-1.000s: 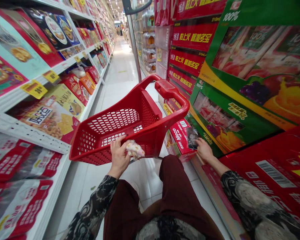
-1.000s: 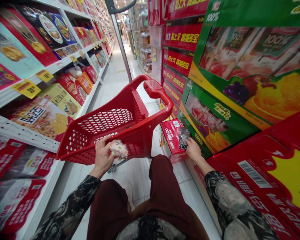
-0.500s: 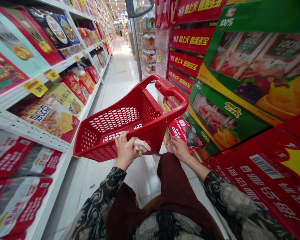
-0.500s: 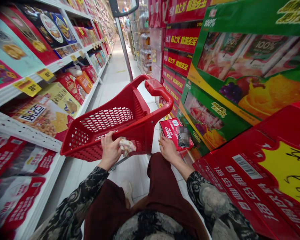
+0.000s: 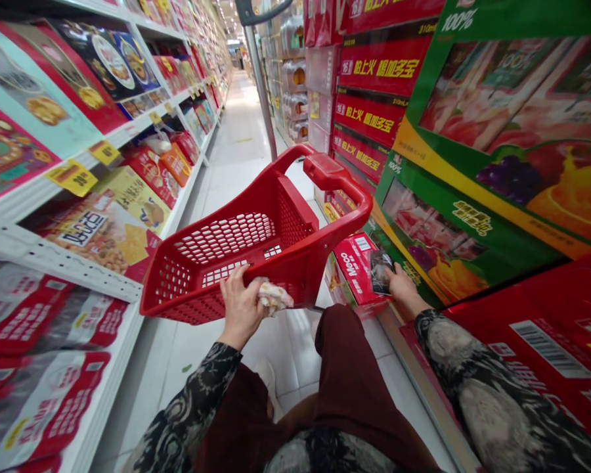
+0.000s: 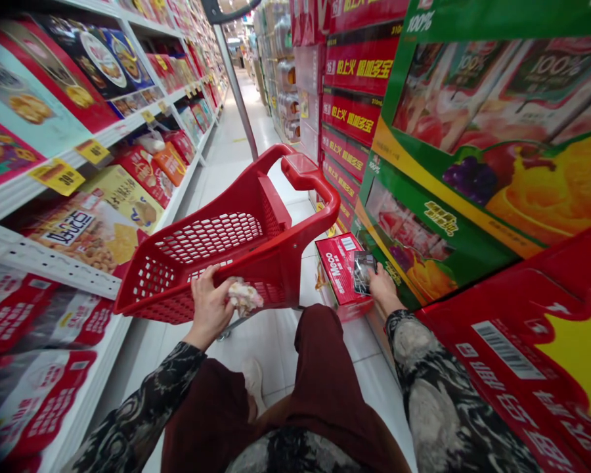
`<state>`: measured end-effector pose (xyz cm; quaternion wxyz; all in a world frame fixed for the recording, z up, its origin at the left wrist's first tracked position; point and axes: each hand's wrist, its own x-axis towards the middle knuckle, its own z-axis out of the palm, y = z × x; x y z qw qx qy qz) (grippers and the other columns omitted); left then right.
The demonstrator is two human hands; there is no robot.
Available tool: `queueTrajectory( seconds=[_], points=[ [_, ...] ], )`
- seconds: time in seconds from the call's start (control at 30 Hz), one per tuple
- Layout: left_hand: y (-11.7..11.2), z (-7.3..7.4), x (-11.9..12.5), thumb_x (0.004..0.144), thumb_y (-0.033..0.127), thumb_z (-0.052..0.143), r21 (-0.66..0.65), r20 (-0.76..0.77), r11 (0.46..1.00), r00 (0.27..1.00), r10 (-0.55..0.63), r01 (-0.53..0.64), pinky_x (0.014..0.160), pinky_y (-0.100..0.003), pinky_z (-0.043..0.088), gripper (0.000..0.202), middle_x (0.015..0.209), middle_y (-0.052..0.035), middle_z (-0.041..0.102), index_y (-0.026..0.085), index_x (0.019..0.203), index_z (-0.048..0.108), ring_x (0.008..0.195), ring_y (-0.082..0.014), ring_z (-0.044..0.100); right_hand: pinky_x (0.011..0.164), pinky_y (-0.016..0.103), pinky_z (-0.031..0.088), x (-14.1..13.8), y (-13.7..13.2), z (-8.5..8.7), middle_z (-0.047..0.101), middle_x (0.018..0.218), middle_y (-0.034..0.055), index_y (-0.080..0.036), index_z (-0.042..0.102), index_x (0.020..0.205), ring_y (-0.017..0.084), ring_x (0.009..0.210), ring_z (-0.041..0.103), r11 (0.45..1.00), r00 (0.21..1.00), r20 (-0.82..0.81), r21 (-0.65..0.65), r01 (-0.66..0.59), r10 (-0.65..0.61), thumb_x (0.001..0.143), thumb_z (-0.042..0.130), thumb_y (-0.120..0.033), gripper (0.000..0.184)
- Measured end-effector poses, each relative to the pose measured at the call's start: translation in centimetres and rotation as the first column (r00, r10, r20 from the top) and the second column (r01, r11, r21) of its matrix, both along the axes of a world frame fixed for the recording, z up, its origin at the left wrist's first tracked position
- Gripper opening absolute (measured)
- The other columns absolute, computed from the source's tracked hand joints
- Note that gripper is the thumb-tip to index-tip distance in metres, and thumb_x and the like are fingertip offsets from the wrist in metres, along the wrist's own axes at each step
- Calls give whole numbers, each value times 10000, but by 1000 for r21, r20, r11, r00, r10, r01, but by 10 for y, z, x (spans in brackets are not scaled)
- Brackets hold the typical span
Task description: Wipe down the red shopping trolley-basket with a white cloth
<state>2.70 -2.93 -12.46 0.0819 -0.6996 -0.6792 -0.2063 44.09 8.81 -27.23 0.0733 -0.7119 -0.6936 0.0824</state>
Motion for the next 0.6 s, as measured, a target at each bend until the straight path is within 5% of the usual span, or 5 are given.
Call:
queueTrajectory(
  seconds=[0.17, 0.3, 0.43, 0.53, 0.6],
  points=[
    [4, 2, 1, 714, 192, 529, -3, 2, 1000, 1000, 3, -3, 1013, -557, 261, 298, 1327, -131, 387, 226, 975, 669, 1228, -340, 359, 902, 374, 439, -5, -8, 6, 389, 1387, 191, -152, 467, 1315, 266, 1093, 560, 997, 996, 24, -10, 80, -80, 765, 426, -64, 559],
    [8, 4, 7, 727, 216, 542, 11, 22, 1000, 1000, -6, 6, 997, -556, 279, 273, 1316, -130, 391, 231, 966, 672, 1236, -343, 351, 967, 337, 435, -46, -53, 32, 539, 1272, 127, -166, 611, 1137, 216, 1139, 542, 988, 980, -138, 71, -137, 146, 737, 422, -40, 459],
    [11, 8, 14, 736, 231, 547, -7, 52, 1000, 999, 5, -5, 1005, -597, 250, 246, 1338, -130, 380, 225, 946, 676, 1247, -357, 331, 1008, 387, 420, -144, -93, 89, 541, 1284, 100, -192, 557, 1209, 194, 1195, 501, 775, 709, -350, 441, -452, 612, 804, 427, -121, 431],
    [14, 11, 17, 760, 248, 527, -50, 75, 999, 997, 5, -1, 1023, -605, 231, 229, 1350, -130, 382, 213, 934, 673, 1255, -350, 328, 1065, 479, 327, -216, -101, 126, 376, 1433, 110, -215, 480, 1289, 238, 1344, 306, 614, 578, -292, 610, -502, 762, 783, 520, -182, 509],
    [19, 15, 17, 789, 283, 501, -90, 106, 996, 994, 18, -9, 1030, -594, 242, 227, 1339, -128, 405, 210, 917, 673, 1241, -341, 351, 1069, 515, 299, -251, -97, 134, 327, 1461, 116, -216, 459, 1308, 265, 1367, 245, 593, 555, -273, 588, -551, 786, 751, 568, -172, 569]
  ],
)
